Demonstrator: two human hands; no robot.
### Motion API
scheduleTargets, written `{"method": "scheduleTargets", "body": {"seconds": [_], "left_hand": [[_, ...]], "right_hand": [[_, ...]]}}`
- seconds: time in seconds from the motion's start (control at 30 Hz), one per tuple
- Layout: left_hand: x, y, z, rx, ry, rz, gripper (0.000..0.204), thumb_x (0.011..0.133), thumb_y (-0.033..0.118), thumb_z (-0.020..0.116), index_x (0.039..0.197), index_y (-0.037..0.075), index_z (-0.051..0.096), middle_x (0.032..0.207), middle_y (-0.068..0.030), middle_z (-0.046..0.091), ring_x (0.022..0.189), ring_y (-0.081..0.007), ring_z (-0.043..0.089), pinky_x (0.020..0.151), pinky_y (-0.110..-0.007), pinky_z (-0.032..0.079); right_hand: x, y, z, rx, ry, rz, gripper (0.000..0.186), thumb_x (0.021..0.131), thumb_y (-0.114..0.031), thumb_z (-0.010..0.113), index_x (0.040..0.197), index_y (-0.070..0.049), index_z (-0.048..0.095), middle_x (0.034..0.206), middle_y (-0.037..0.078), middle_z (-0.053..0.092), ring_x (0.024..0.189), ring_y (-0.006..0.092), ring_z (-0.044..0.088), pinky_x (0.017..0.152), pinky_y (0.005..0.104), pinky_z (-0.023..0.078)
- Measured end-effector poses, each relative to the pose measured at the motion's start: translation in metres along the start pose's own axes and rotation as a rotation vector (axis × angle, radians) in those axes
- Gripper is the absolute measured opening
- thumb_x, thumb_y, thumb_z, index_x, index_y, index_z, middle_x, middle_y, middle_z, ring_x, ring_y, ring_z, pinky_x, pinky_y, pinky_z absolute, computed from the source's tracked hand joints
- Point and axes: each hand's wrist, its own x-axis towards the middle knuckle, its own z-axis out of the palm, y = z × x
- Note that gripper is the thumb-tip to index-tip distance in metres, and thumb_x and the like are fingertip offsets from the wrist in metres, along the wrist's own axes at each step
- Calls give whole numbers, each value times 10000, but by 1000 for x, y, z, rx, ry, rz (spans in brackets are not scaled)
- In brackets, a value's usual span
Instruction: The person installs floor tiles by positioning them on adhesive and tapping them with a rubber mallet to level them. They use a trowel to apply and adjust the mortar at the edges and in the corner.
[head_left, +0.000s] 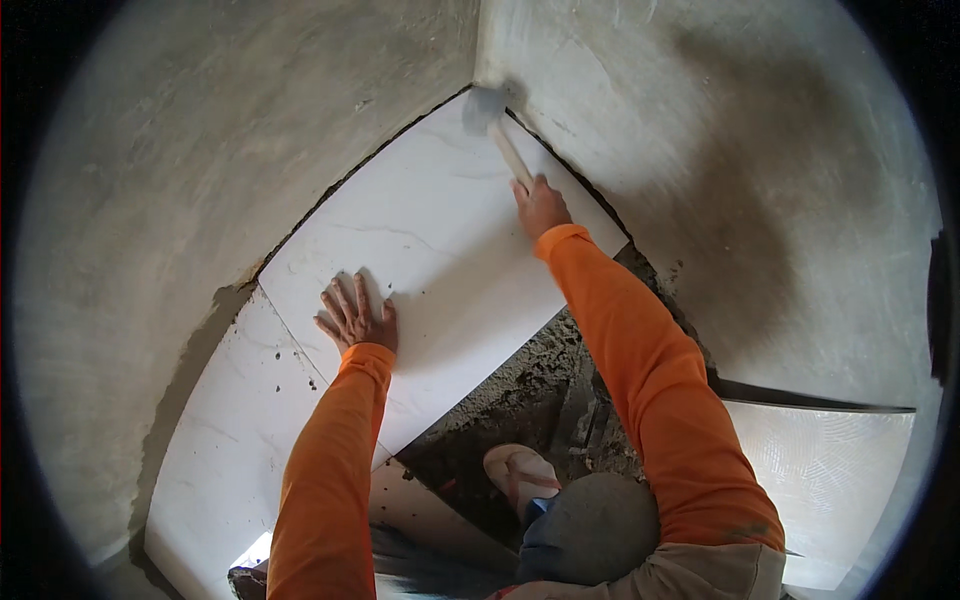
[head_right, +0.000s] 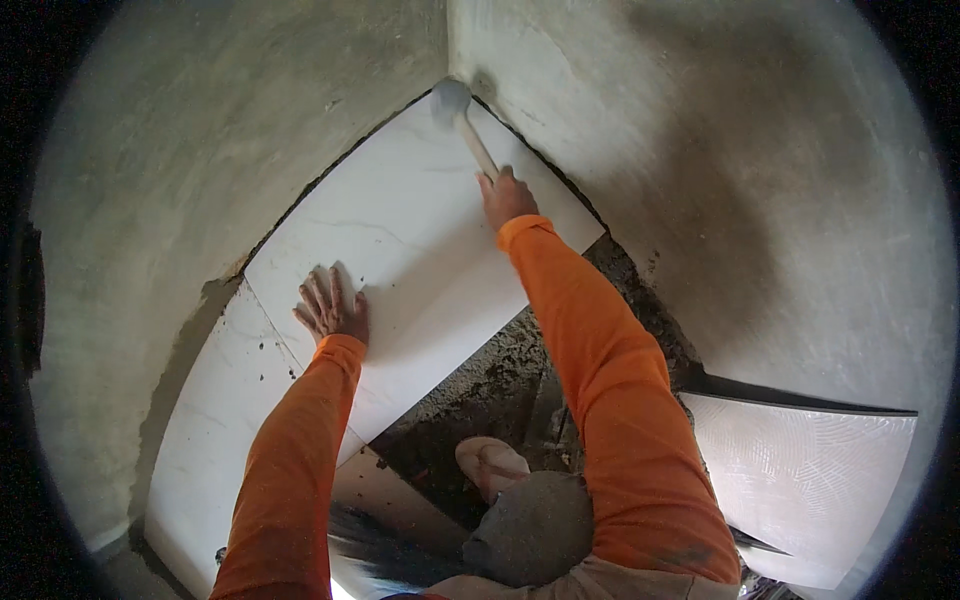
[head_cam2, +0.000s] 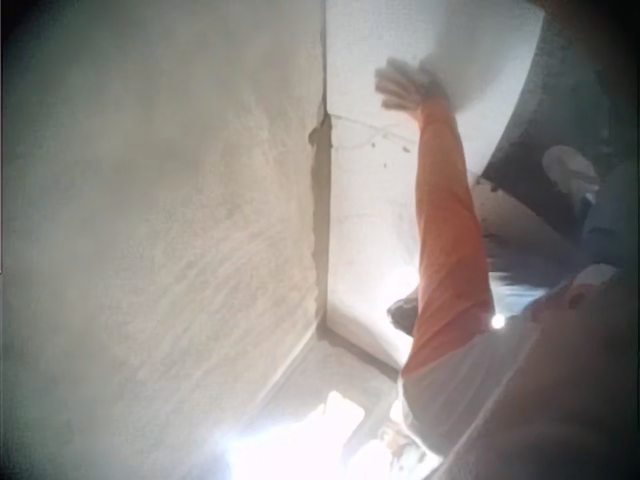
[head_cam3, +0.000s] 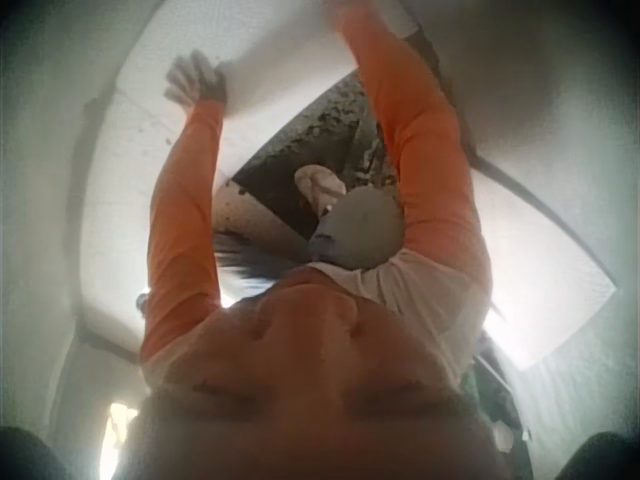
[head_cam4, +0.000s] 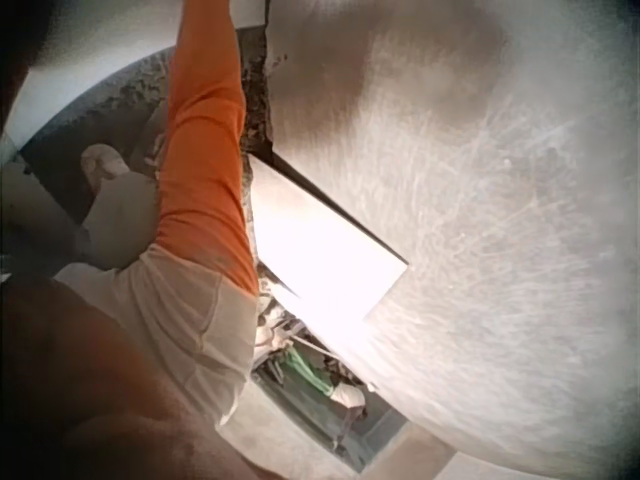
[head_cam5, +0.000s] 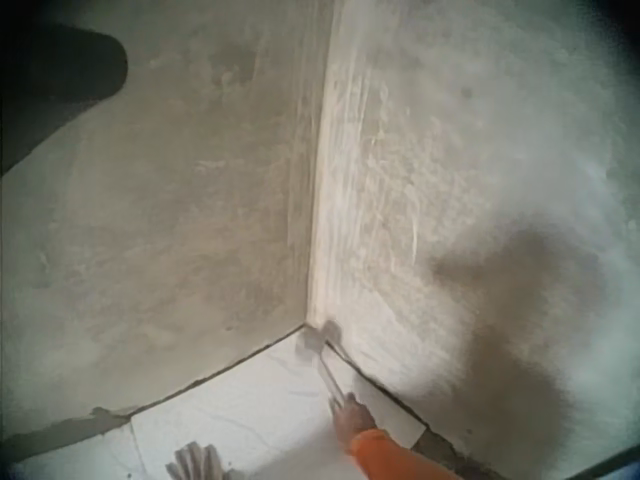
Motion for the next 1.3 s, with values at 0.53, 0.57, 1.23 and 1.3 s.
{"method": "scheduleTargets", "body": {"seconds": [0.53, 0.57, 1.23, 1.3], "left_hand": [[9, -53, 13, -63, 64, 235, 708, 850, 530, 457, 1465, 251, 245, 1540, -96, 139, 1426, -287, 76, 1132, -503, 40], [10, -60, 22, -61, 128, 116, 701, 852, 535, 448, 1463, 254, 251, 1537, -101, 148, 1422, -301, 87, 1133, -497, 49], [5, -74, 29, -38, 209, -131, 670, 888, 534, 383, 1474, 260, 208, 1533, -135, 141, 1410, -355, 99, 1138, -474, 80], [-3, -75, 29, 18, 128, -183, 671, 890, 538, 383, 1475, 263, 202, 1533, -133, 141, 1410, -350, 103, 1137, -473, 85]], "right_hand": [[-59, 38, -28, 53, -60, -1, 469, 931, -466, 438, 955, -5, 518, 772, 256, 628, 751, 437, 629, 670, 506, 504], [-61, 50, -12, 53, -70, 3, 469, 931, -466, 438, 955, -5, 518, 772, 256, 628, 751, 437, 629, 670, 506, 504], [-37, 46, 6, 123, 218, -6, 490, 920, -455, 462, 1099, -2, 516, 773, 264, 628, 752, 443, 626, 665, 481, 521], [-37, 51, -5, 61, 138, 5, 488, 922, -453, 461, 1097, 1, 511, 768, 258, 628, 746, 438, 629, 657, 479, 521]]}}
